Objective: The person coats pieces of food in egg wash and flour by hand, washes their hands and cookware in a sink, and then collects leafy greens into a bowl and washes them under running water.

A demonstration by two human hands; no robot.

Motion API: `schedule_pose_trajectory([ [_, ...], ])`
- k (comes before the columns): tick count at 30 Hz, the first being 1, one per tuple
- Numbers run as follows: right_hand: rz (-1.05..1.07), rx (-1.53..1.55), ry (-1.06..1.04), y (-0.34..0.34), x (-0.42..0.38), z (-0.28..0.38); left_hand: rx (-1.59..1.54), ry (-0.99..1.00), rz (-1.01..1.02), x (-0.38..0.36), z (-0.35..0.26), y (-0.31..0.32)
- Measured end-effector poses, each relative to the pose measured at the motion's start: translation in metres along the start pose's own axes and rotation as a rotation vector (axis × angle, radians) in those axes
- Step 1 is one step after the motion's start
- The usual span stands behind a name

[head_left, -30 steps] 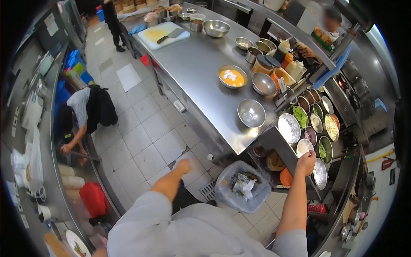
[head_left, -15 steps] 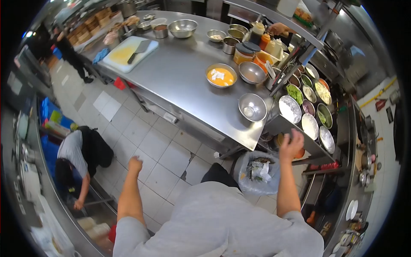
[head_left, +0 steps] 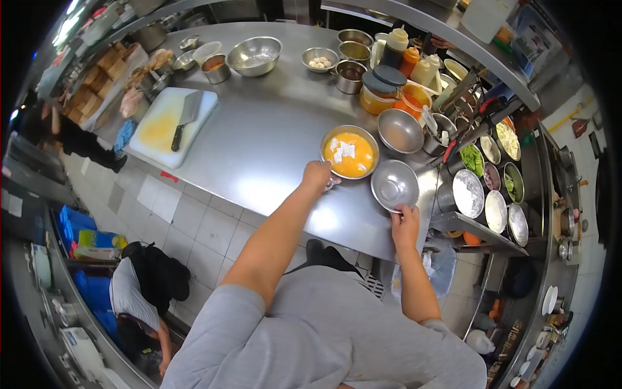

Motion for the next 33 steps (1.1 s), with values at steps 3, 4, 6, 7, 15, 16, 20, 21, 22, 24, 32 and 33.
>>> schedule_pose_trajectory([
  [3, -0.021, -0.022, -0.028, 0.019, 0.005, 0.03, 0.581, 0.571, 0.019, 0.029, -0.032, -0.006],
  [4, -0.03, 0.007, -0.01, 0.027, 0.005, 0.036, 0.543, 0.465, -0.049, 0.01, -0.053, -0.017],
  [6, -0.028, 0.043, 0.03, 0.043, 0.008, 0.055, 0.573, 0.414, -0.127, 0.008, -0.076, -0.043],
  [7, -0.033, 0.043, 0.024, 0.05, 0.007, 0.062, 0.569, 0.42, -0.126, 0.014, -0.079, -0.056],
  [15, 0.16, -0.319, -0.024, 0.118, 0.001, 0.158, 0.72, 0.666, -0.056, 0.089, -0.123, -0.207],
  [16, 0.098, -0.314, -0.032, 0.125, 0.003, 0.168, 0.779, 0.699, -0.045, 0.081, -0.141, -0.226],
  [20, 0.216, -0.609, 0.344, 0.136, 0.025, 0.202, 0.714, 0.595, -0.053, 0.073, -0.181, -0.304],
  [21, 0.38, -0.689, 0.509, 0.127, 0.026, 0.222, 0.724, 0.598, -0.038, 0.077, -0.186, -0.322],
  [22, 0.27, -0.614, 0.428, 0.114, 0.037, 0.259, 0.736, 0.598, -0.024, 0.082, -0.192, -0.338],
  [24, 0.142, -0.485, 0.231, 0.086, 0.065, 0.33, 0.678, 0.585, -0.036, 0.101, -0.192, -0.371],
  [32, -0.36, 0.413, -0.569, -0.072, 0.22, 0.69, 0.291, 0.457, 0.07, 0.124, -0.193, -0.448],
  [33, -0.594, 0.282, -0.604, -0.099, 0.258, 0.712, 0.276, 0.456, 0.092, 0.097, -0.203, -0.455],
])
Point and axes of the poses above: each hand's wrist, its own x-axis towards the middle knuckle, its own y-axis out of the palm, z = x × y, the point moved 7 cm from there along x, towards the middle knuckle, and after that the axes turned 12 degrees about -z, right-handed, at the moved point
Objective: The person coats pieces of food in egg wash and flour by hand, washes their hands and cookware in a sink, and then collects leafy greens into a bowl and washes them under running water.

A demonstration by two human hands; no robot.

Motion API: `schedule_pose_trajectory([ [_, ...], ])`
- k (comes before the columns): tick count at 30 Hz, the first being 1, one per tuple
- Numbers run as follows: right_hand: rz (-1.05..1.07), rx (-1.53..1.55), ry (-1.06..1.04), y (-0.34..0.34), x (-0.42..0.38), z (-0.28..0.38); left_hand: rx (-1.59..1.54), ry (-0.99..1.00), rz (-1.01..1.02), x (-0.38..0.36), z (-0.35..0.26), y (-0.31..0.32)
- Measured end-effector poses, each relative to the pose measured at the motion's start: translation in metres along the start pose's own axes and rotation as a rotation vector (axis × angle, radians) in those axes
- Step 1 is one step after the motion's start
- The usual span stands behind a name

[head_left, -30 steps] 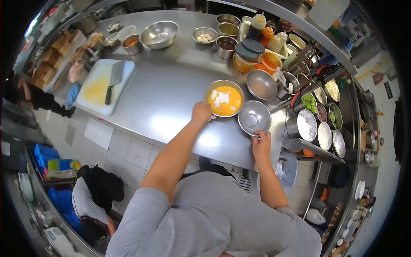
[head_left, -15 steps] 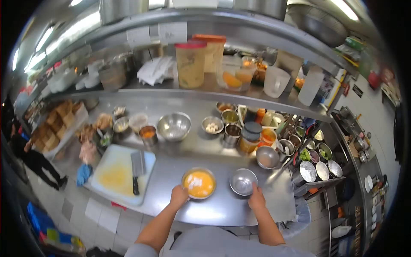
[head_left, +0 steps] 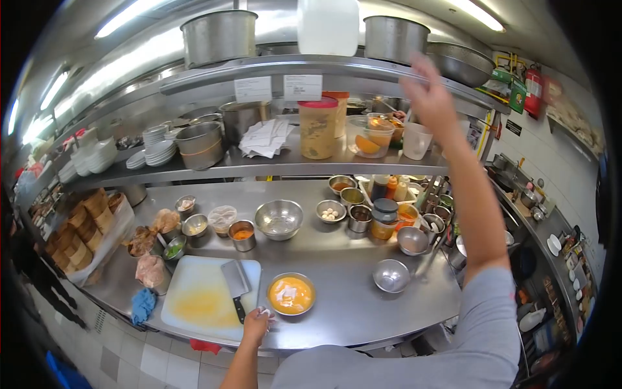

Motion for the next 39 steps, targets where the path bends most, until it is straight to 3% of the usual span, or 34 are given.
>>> schedule_pose_trajectory([
  [1, -0.197, -0.238, -0.318, 0.005, 0.055, -0.005, -0.018, 0.001, 0.014, -0.015, -0.011, -0.01],
  [2, -0.349, -0.494, -0.344, 0.009, 0.084, 0.001, -0.016, -0.005, 0.0, -0.02, -0.009, -0.023],
  [3, -0.327, -0.527, -0.21, 0.015, 0.122, -0.02, -0.033, -0.014, 0.004, -0.025, -0.006, -0.034],
  [4, -0.365, -0.778, -0.147, 0.021, 0.143, -0.036, -0.051, -0.023, 0.011, -0.031, -0.004, -0.044],
  [6, -0.125, -0.79, -0.052, 0.033, 0.166, -0.079, -0.035, -0.026, -0.023, -0.05, -0.008, -0.068],
  [8, -0.056, -0.694, 0.05, 0.024, 0.169, -0.075, -0.067, -0.033, -0.102, -0.056, 0.017, -0.1],
  [10, -0.161, -0.765, -0.056, 0.013, 0.149, -0.037, -0.139, -0.007, -0.156, -0.069, 0.035, -0.121],
  [13, -0.172, -0.401, -0.086, -0.015, 0.091, -0.002, -0.201, -0.187, -0.217, -0.089, 0.064, -0.149],
  [16, -0.14, -0.25, -0.08, -0.053, 0.024, 0.022, -0.165, -0.194, -0.252, -0.097, 0.072, -0.164],
  [17, -0.014, -0.184, -0.009, -0.083, 0.026, -0.029, -0.137, -0.169, -0.276, -0.093, 0.066, -0.166],
  [18, 0.002, -0.071, 0.034, -0.089, -0.016, 0.0, -0.106, -0.146, -0.298, -0.089, 0.061, -0.169],
  [19, 0.072, -0.157, 0.076, -0.102, -0.056, 0.019, -0.093, -0.115, -0.285, -0.085, 0.054, -0.169],
  [21, 0.161, -0.137, 0.367, -0.133, -0.142, -0.005, -0.09, -0.059, -0.253, -0.064, 0.044, -0.169],
  [23, 0.291, -0.235, 0.358, -0.131, -0.242, -0.015, -0.103, -0.041, -0.237, -0.049, 0.038, -0.165],
  [24, 0.313, -0.261, 0.679, -0.133, -0.308, -0.035, -0.106, -0.04, -0.238, -0.045, 0.03, -0.16],
  [25, 0.428, -0.485, 0.233, -0.118, -0.346, -0.018, -0.094, -0.061, -0.237, -0.046, 0.022, -0.151],
  [26, 0.387, -0.524, 0.019, -0.102, -0.381, -0.002, -0.047, -0.059, -0.238, -0.047, 0.011, -0.144],
  [28, 0.391, -0.362, 0.231, -0.1, -0.456, -0.028, 0.018, -0.066, -0.245, -0.049, 0.005, -0.13],
  [29, 0.395, -0.354, 0.25, -0.101, -0.48, -0.036, 0.024, -0.042, -0.218, -0.05, 0.005, -0.12],
  [31, 0.362, -0.274, 0.516, -0.105, -0.519, -0.061, 0.039, -0.017, -0.182, -0.059, -0.003, -0.1],
  [35, 0.479, -0.173, 0.387, -0.093, -0.544, -0.069, 0.041, 0.0, -0.195, -0.08, 0.007, -0.067],
  [38, 0.486, -0.088, 0.49, -0.091, -0.554, -0.096, 0.094, -0.017, -0.227, -0.104, 0.011, -0.049],
  [39, 0.576, -0.027, 0.658, -0.087, -0.56, -0.11, 0.091, -0.018, -0.244, -0.111, 0.016, -0.044],
])
Point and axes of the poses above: each hand's wrist, its own x-axis towards the middle knuckle, its own y-axis out of the palm, z = x × y, the point moved 7 cm from there along x, towards the middle knuckle, and after that the axes turned 12 degrees about -z, right-handed, at the moved point
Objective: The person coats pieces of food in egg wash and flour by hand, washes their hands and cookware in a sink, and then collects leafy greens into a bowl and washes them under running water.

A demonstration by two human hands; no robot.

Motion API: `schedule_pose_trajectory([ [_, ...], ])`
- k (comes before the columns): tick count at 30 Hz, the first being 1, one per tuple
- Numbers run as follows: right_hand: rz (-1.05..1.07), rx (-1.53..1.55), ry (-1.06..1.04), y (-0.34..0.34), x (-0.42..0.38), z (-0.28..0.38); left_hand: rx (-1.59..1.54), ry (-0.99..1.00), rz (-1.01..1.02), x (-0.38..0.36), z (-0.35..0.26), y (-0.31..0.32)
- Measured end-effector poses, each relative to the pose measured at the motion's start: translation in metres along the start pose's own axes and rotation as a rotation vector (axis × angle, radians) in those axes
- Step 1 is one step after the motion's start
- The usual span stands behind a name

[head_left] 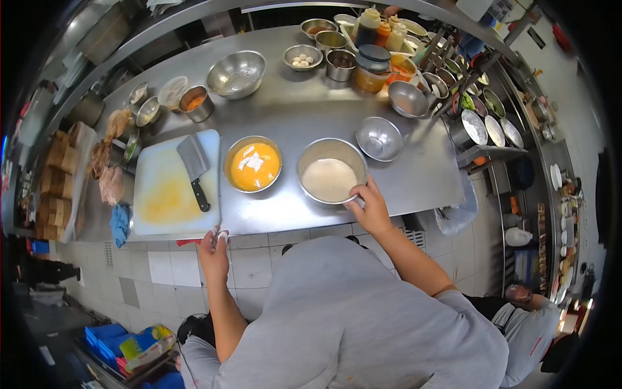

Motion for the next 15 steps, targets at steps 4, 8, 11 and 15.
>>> schedule_pose_trajectory([
  [4, 0.141, -0.263, 0.084, -0.027, 0.042, -0.024, 0.063, 0.092, -0.072, -0.024, 0.014, 0.011],
  [8, 0.115, -0.603, -0.13, -0.044, 0.074, -0.086, 0.251, 0.241, -0.06, -0.042, 0.009, 0.025],
  [11, 0.238, -0.622, -0.116, -0.043, 0.077, -0.133, 0.494, 0.334, -0.1, -0.064, -0.035, 0.044],
  [15, 0.186, -0.466, -0.14, -0.056, 0.06, -0.113, 0.56, 0.561, -0.182, -0.068, -0.071, 0.076],
])
Point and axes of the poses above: each hand's wrist, its own x-axis towards the middle knuckle, its own y-axis out of the palm, z = x × y, the point moved 7 cm from there along x, towards the middle knuckle, and after that the axes turned 12 degrees about -z, right-handed, at the moved point
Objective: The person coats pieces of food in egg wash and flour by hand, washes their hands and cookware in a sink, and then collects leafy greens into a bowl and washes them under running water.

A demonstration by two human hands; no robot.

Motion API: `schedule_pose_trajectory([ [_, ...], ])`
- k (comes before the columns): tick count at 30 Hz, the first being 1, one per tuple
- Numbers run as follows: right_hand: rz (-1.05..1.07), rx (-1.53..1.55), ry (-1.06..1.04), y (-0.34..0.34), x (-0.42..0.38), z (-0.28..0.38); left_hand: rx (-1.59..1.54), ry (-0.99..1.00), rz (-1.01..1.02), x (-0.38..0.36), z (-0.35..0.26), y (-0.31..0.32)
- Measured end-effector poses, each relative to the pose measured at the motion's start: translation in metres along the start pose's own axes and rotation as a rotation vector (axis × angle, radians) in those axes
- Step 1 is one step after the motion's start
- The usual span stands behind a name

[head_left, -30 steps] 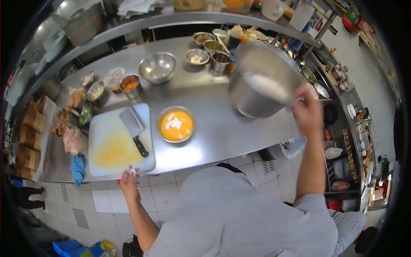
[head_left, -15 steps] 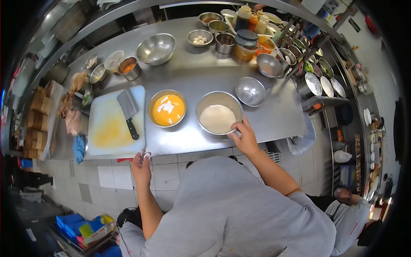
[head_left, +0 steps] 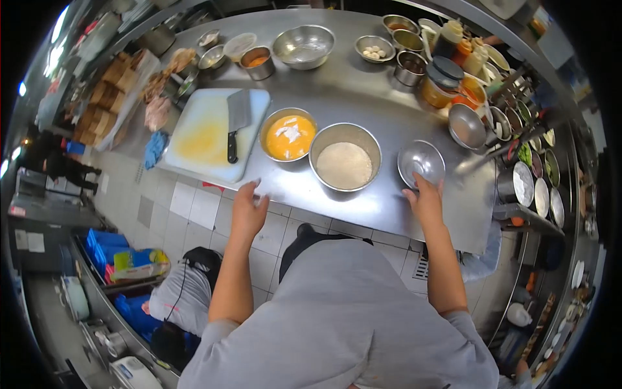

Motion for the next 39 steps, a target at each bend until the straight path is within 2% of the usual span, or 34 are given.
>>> schedule_pose_trajectory([
  [1, 0.009, 0.007, -0.012, -0.005, 0.006, 0.011, -0.008, -0.002, 0.011, 0.009, -0.006, 0.009],
  [3, -0.178, 0.15, -0.189, -0.028, 0.017, 0.065, -0.041, 0.088, 0.05, 0.037, -0.03, 0.03],
  [5, -0.076, 0.353, -0.246, -0.029, 0.037, 0.123, -0.008, 0.237, 0.038, 0.075, -0.038, 0.06],
  [7, 0.127, 0.528, -0.311, -0.012, 0.058, 0.175, 0.063, 0.424, 0.001, 0.114, -0.04, 0.095],
  [8, 0.217, 0.492, -0.343, 0.023, 0.069, 0.181, 0.052, 0.437, -0.006, 0.13, -0.042, 0.104],
  [9, 0.309, 0.452, -0.373, 0.055, 0.074, 0.185, 0.27, 0.365, 0.254, 0.14, -0.033, 0.131],
  [10, 0.297, 0.438, -0.375, 0.055, 0.075, 0.198, 0.488, 0.286, 0.509, 0.142, -0.022, 0.149],
  [11, 0.46, 0.095, -0.314, 0.072, 0.07, 0.201, 0.476, 0.298, 0.499, 0.148, -0.03, 0.15],
  [12, 0.617, -0.247, -0.239, 0.083, 0.064, 0.192, 0.604, 0.415, 0.642, 0.142, -0.033, 0.159],
  [13, 0.614, -0.252, -0.233, 0.089, 0.062, 0.189, 0.736, 0.531, 0.789, 0.135, -0.03, 0.164],
  [15, 0.895, -0.278, 0.035, 0.116, 0.039, 0.158, 0.703, 0.61, 0.771, 0.136, -0.014, 0.173],
  [17, 0.917, -0.313, 0.088, 0.122, 0.02, 0.14, 0.661, 0.68, 0.765, 0.132, 0.007, 0.177],
  [19, 0.905, -0.331, 0.157, 0.128, 0.005, 0.121, 0.403, 0.579, 0.551, 0.152, 0.005, 0.162],
  [20, 0.911, -0.339, 0.165, 0.125, 0.002, 0.121, 0.392, 0.578, 0.559, 0.156, -0.001, 0.159],
  [22, 0.896, -0.3, 0.181, 0.116, 0.0, 0.124, 0.447, 0.406, 0.446, 0.177, -0.012, 0.135],
  [24, 0.895, -0.307, 0.183, 0.12, 0.0, 0.122, 0.463, 0.372, 0.454, 0.182, -0.025, 0.125],
  [27, 0.9, -0.311, 0.187, 0.128, 0.002, 0.119, 0.361, 0.435, 0.563, 0.175, -0.044, 0.131],
  [29, 0.909, -0.312, 0.198, 0.127, 0.004, 0.121, 0.442, 0.571, 0.589, 0.165, -0.058, 0.149],
  [32, 0.939, -0.355, 0.191, 0.112, 0.005, 0.132, 0.572, 0.613, 0.657, 0.156, -0.055, 0.187],
  [36, 0.93, -0.33, 0.188, 0.112, 0.006, 0.13, 0.614, 0.691, 0.612, 0.157, -0.047, 0.19],
  [38, 0.924, -0.322, 0.186, 0.119, 0.005, 0.125, 0.445, 0.464, 0.558, 0.171, -0.037, 0.178],
  [39, 0.917, -0.308, 0.192, 0.122, 0.004, 0.123, 0.451, 0.465, 0.558, 0.174, -0.03, 0.172],
])
Point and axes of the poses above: each hand's wrist, its own x-axis towards the middle knuckle, its own y-axis out of the palm, z = x × y, the point moved 7 cm from there along x, towards the middle knuckle, and after that the axes turned 12 degrees about -z, right-handed, at the moved point
